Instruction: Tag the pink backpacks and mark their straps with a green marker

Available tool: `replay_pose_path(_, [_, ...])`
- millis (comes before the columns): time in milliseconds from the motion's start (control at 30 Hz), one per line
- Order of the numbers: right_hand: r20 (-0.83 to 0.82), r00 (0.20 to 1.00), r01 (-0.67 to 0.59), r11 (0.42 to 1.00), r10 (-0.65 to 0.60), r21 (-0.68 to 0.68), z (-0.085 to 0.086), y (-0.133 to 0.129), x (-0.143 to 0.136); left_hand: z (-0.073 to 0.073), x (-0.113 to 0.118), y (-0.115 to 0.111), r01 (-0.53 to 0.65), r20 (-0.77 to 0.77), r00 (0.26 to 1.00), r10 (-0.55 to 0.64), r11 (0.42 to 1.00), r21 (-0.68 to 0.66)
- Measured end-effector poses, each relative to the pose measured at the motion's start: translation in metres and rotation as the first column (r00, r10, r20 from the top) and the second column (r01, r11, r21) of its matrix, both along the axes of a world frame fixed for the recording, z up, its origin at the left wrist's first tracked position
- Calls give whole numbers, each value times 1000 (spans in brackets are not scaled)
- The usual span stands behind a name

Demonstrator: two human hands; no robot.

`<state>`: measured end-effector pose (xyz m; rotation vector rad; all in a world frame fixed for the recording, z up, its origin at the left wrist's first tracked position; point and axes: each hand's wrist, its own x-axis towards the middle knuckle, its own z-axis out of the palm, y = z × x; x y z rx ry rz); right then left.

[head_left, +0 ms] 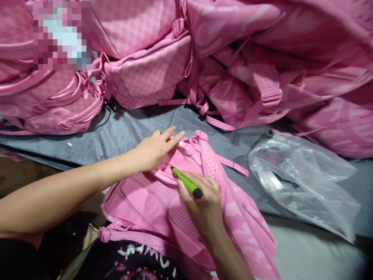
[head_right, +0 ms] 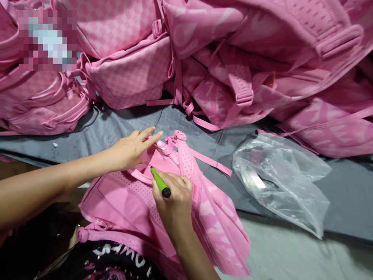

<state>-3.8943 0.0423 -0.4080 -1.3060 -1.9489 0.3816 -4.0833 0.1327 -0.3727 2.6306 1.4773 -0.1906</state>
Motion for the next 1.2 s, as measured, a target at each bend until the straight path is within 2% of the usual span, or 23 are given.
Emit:
replay_pose_path(100, [-27, 1000, 5, 999, -6, -35, 1, -1, 2, 4, -1, 0, -12, -8, 1000, 12, 1000, -17])
replay_pose_path(300, [-85, 996, 18, 999, -22, -46, -1, -1, 2, 19, 3, 4, -19, -50, 999, 11, 987, -158])
replay_pose_path(467, [-226, 973, -77, 992, 51, -104, -6, 3, -16, 23, 4, 5, -36, -48, 998, 28, 985, -171])
replay_pose_path(533, [-233, 972, -44, 995, 21, -92, 0, 0, -17, 23, 2, 5, -23, -17, 1000, 21, 985, -171])
replay_pose_path(600, [-236, 971, 17, 996, -37, -85, 13, -6, -6, 20, -2, 4, 0, 44, 999, 7, 987, -161])
replay_pose_path(667, [-291, 952, 76, 994, -94, -72, 26, -13, 19, 13, -7, 5, 12, 109, 994, 3, 991, -136])
replay_pose_path(733, [-377, 892, 269, 963, -250, -3, 32, -16, 59, 0, -13, 8, 27, 168, 986, -13, 996, -81])
replay_pose_path(767, [-387, 848, 409, 912, -362, 43, 31, -17, 85, -7, -15, 10, 42, 193, 981, -31, 998, -52])
replay_pose_path(800, [-370, 787, 556, 827, -493, 83, 28, -16, 112, -14, -16, 12, 57, 215, 975, -52, 998, -19])
replay_pose_path(833, [-282, 732, 667, 738, -620, 107, 21, -15, 141, -19, -16, 14, 70, 230, 971, -70, 997, 9])
replay_pose_path(900, [137, 608, 785, 618, -782, 44, 2, -5, 194, -24, -16, 14, 79, 237, 968, -85, 996, 38])
replay_pose_path(933, [352, 548, 817, 575, -758, -33, -9, 2, 215, -24, -16, 12, 74, 233, 969, -81, 997, 38])
replay_pose_path(1000, [483, 532, 826, 553, -696, -114, -31, 22, 245, -20, -14, 9, 50, 221, 974, -53, 999, 18])
replay_pose_path(1100, [484, 575, 805, 562, -660, -190, -51, 52, 265, -8, -9, 4, 8, 207, 978, -1, 999, -34])
replay_pose_path(1200, [426, 622, 778, 579, -657, -242, -57, 75, 275, 4, -3, 0, -5, 205, 979, 20, 998, -70])
